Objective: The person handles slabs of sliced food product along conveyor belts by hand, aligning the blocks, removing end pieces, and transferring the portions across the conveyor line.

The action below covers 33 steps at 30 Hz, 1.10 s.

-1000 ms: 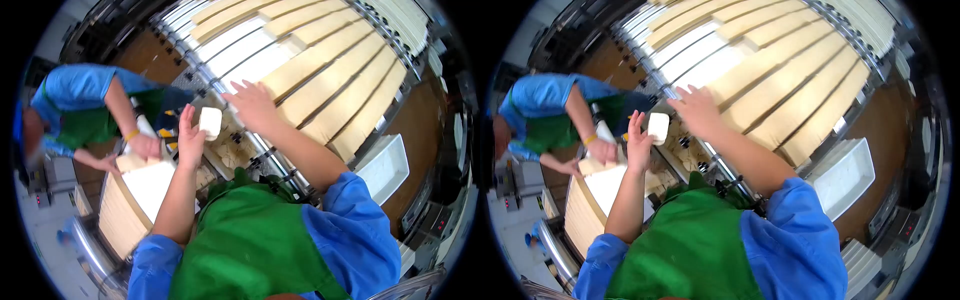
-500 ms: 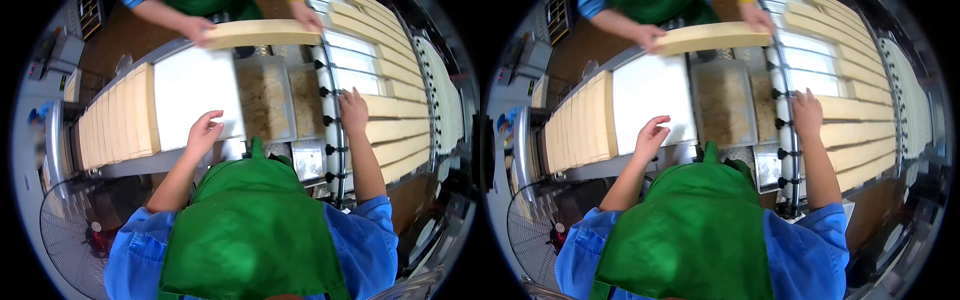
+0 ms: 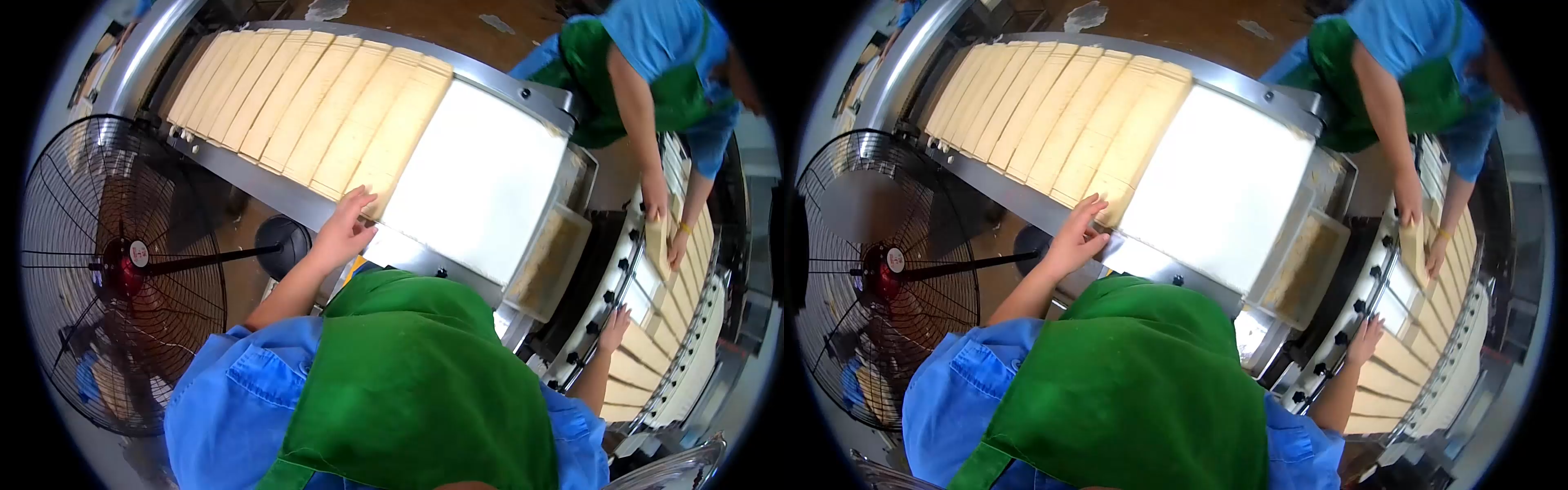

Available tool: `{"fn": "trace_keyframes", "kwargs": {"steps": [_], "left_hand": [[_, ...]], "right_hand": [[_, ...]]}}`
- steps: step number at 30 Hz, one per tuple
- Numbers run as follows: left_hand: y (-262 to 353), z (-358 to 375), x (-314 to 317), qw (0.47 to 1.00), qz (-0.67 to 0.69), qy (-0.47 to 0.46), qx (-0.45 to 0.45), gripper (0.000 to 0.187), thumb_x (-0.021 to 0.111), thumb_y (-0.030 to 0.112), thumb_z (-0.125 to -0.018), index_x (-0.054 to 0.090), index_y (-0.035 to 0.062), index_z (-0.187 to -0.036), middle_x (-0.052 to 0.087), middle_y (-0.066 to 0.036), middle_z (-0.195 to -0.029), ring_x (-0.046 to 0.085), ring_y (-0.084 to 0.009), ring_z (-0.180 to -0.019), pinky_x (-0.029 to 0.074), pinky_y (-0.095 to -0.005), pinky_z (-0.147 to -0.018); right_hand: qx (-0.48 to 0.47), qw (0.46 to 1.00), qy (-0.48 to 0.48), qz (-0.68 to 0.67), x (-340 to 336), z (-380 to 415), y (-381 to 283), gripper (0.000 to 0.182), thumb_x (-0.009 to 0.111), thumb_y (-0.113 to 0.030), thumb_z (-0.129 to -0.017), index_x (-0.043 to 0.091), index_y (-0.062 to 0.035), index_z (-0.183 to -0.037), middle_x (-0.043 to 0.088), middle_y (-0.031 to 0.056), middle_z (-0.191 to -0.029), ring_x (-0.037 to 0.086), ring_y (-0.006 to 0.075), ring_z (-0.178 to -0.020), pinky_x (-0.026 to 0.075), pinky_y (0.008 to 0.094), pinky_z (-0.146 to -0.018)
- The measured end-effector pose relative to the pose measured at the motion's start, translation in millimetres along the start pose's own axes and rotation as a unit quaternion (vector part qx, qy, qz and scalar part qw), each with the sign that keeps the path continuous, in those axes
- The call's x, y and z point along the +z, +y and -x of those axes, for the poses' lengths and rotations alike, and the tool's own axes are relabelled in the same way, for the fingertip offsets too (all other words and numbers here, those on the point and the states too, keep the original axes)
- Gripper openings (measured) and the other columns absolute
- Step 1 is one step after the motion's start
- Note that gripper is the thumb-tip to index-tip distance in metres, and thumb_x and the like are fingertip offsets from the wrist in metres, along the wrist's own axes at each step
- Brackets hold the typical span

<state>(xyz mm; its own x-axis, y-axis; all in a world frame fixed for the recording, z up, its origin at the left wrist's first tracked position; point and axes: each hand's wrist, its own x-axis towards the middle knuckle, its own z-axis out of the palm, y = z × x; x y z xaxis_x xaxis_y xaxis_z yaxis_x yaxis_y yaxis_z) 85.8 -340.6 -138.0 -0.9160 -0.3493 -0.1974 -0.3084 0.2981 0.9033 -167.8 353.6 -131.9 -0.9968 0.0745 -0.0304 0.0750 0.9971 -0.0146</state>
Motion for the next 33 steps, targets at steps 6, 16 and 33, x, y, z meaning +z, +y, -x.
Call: {"fn": "trace_keyframes", "kwargs": {"steps": [6, 16, 33], "left_hand": [[-21, -21, -23, 0.994, 0.032, -0.073, -0.068, 0.083, 0.074, 0.017, -0.083, 0.031, 0.0186, -0.154, 0.012, -0.022, -0.164, 0.064, -0.0247, -0.094, 0.054, -0.0333, -0.084], [-23, -38, -40, 0.979, 0.083, -0.175, -0.059, 0.083, 0.075, 0.01, -0.084, 0.033, 0.0189, -0.155, -0.003, -0.019, -0.166, 0.056, -0.0166, -0.088, 0.049, -0.0275, -0.075], [13, -78, -6, 0.953, -0.016, -0.296, 0.066, 0.076, 0.08, 0.017, -0.078, 0.046, 0.0192, -0.146, 0.028, -0.021, -0.158, 0.067, -0.0247, -0.082, 0.055, -0.0346, -0.08]], "right_hand": [[-0.111, 0.964, 0.141, -0.198, -32, -28, -226, 0.048, 0.062, -0.023, -0.095, 0.056, 0.0022, -0.134, 0.058, 0.0195, -0.136, 0.051, 0.0322, -0.13, 0.035, 0.0414, -0.113], [-0.514, 0.836, 0.038, -0.189, 10, -92, -708, 0.062, 0.082, -0.037, -0.074, 0.062, -0.0071, -0.125, 0.062, 0.0147, -0.125, 0.053, 0.0358, -0.121, 0.041, 0.0464, -0.105], [-0.148, 0.981, 0.12, -0.028, 17, -66, -528, 0.062, 0.077, -0.047, -0.074, 0.062, -0.0067, -0.119, 0.056, 0.0128, -0.125, 0.048, 0.0311, -0.127, 0.048, 0.0437, -0.097]]}}
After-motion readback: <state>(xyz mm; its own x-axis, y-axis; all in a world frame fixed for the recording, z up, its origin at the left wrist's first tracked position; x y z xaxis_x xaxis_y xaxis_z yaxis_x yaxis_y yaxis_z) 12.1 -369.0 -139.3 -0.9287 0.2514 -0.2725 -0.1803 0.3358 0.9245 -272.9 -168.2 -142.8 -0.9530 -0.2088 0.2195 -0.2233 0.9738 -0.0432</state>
